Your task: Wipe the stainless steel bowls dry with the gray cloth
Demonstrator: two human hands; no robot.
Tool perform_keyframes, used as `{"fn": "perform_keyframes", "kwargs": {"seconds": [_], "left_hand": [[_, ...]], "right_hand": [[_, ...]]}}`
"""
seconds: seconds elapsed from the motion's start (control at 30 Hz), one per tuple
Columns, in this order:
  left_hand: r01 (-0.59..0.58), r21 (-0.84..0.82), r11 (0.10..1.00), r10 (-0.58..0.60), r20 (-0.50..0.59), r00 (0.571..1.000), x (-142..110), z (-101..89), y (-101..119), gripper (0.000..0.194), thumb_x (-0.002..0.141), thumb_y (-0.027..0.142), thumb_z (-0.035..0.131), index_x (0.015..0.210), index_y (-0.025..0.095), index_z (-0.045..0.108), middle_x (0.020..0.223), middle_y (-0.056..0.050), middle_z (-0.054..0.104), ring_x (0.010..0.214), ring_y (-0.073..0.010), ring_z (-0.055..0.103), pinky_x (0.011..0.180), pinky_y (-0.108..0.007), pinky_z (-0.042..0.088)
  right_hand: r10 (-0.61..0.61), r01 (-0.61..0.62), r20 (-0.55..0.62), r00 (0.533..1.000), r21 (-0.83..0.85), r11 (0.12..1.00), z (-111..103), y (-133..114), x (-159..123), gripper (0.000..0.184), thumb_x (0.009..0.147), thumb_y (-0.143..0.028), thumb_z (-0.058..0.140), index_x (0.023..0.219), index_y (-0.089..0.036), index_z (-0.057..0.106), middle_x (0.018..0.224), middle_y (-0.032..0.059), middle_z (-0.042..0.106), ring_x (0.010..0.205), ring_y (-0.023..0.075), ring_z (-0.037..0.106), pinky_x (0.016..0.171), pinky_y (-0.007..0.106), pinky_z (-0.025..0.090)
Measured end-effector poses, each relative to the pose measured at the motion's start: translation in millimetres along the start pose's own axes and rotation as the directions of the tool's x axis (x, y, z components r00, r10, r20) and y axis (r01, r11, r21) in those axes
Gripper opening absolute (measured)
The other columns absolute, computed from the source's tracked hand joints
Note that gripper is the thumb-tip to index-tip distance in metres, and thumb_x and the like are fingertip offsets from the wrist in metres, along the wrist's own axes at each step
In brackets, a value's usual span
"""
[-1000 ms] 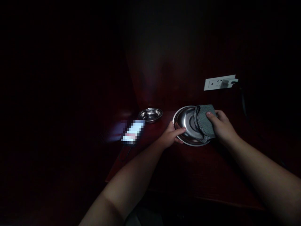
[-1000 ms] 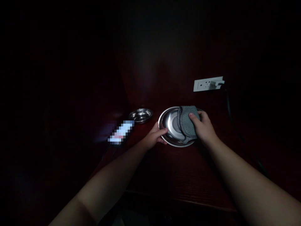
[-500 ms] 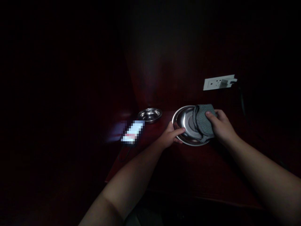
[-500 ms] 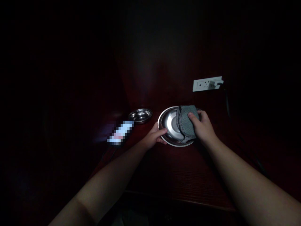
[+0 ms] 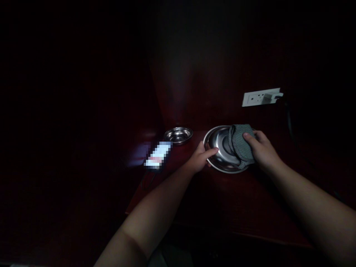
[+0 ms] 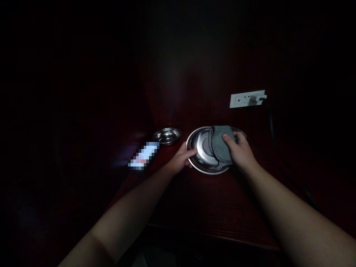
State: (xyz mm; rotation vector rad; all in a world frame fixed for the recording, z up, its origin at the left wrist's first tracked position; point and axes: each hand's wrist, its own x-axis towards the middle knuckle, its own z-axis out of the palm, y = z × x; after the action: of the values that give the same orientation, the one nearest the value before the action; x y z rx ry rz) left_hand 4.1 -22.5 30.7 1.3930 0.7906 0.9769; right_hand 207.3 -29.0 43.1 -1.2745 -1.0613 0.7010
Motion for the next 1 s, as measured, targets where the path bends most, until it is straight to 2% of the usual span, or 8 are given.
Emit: {"fn": "perform_keyframes", "kwargs": {"seconds": [0.1,0.17,0.27,0.43,0.57,0.7,0.8,1.0], "left_hand": [[-0.023,-0.021,1.000,0.023,-0.018,1.000,0.0,-0.4,1.6,0.051,0.070,0.045,0.065,0.108,0.017,0.044,0.067,0.004,0.050,0.046,-0.0049,0.044,0.042,-0.017,0.031],[-0.036,-0.054,0.998,0.033,-0.041,0.999,-1.2,-0.1,4.4,0.046,0.070,0.043,0.066,0.105,0.017,0.049,0.068,0.003,0.052,0.049,-0.0063,0.046,0.047,-0.019,0.034],[-0.063,-0.097,0.993,0.055,-0.084,0.995,-3.4,0.2,9.2,0.038,0.070,0.040,0.067,0.098,0.016,0.057,0.076,-0.001,0.060,0.066,-0.0123,0.056,0.062,-0.025,0.042],[-0.119,-0.138,0.983,0.110,-0.074,0.991,-2.8,-2.2,11.5,0.033,0.069,0.039,0.069,0.091,0.014,0.064,0.088,-0.005,0.066,0.086,-0.0184,0.060,0.080,-0.030,0.042],[-0.105,-0.167,0.980,0.100,-0.040,0.994,0.0,-4.8,8.5,0.033,0.069,0.038,0.069,0.090,0.014,0.065,0.088,-0.004,0.067,0.085,-0.0175,0.060,0.081,-0.030,0.042],[-0.058,-0.172,0.983,0.059,-0.003,0.998,2.0,-7.0,5.2,0.035,0.069,0.039,0.070,0.092,0.014,0.064,0.087,-0.005,0.066,0.080,-0.0162,0.060,0.080,-0.030,0.042],[-0.050,-0.169,0.984,0.053,0.016,0.998,2.4,-7.9,4.2,0.033,0.069,0.038,0.070,0.091,0.013,0.064,0.086,-0.004,0.066,0.078,-0.0152,0.059,0.079,-0.030,0.042],[-0.066,-0.222,0.973,0.070,0.013,0.997,0.7,-5.7,5.1,0.033,0.069,0.037,0.070,0.092,0.013,0.065,0.087,-0.005,0.066,0.080,-0.0157,0.060,0.078,-0.029,0.042]], "right_hand": [[-0.005,0.005,0.037,0.999,0.019,1.000,-0.1,1.2,-0.3,0.035,0.068,-0.054,0.066,0.086,-0.025,0.056,0.078,0.0004,0.062,0.068,0.0186,0.059,0.059,0.032,0.048],[-0.009,0.008,0.071,0.997,0.006,1.000,-0.9,2.8,0.1,0.034,0.067,-0.054,0.067,0.085,-0.026,0.057,0.076,-0.0002,0.062,0.065,0.0185,0.058,0.054,0.032,0.048],[-0.043,0.049,0.132,0.990,-0.042,0.998,-2.0,2.6,-0.6,0.032,0.068,-0.053,0.066,0.082,-0.026,0.057,0.074,0.0001,0.062,0.063,0.0189,0.058,0.052,0.032,0.047],[-0.077,0.089,0.219,0.973,-0.046,0.995,-1.6,-4.4,-6.0,0.031,0.067,-0.049,0.068,0.080,-0.024,0.057,0.076,-0.0004,0.063,0.068,0.0186,0.060,0.058,0.032,0.048],[-0.060,0.080,0.278,0.959,-0.062,0.995,-2.1,-5.4,-7.9,0.034,0.067,-0.049,0.069,0.088,-0.024,0.058,0.080,-0.0003,0.064,0.071,0.0192,0.061,0.062,0.033,0.050],[-0.070,0.117,0.365,0.928,-0.107,0.987,-4.2,-4.9,-7.7,0.044,0.066,-0.048,0.071,0.102,-0.025,0.058,0.093,0.0016,0.065,0.084,0.0225,0.063,0.074,0.038,0.051],[-0.050,0.111,0.389,0.920,-0.136,0.985,-4.9,-7.1,-8.6,0.053,0.062,-0.043,0.075,0.109,-0.025,0.057,0.099,0.0027,0.066,0.090,0.0249,0.064,0.081,0.041,0.051],[-0.017,0.037,0.413,0.910,-0.041,0.998,-3.0,-9.8,-11.8,0.053,0.057,-0.035,0.079,0.106,-0.025,0.061,0.094,0.0024,0.070,0.082,0.0244,0.067,0.074,0.040,0.055]]}}
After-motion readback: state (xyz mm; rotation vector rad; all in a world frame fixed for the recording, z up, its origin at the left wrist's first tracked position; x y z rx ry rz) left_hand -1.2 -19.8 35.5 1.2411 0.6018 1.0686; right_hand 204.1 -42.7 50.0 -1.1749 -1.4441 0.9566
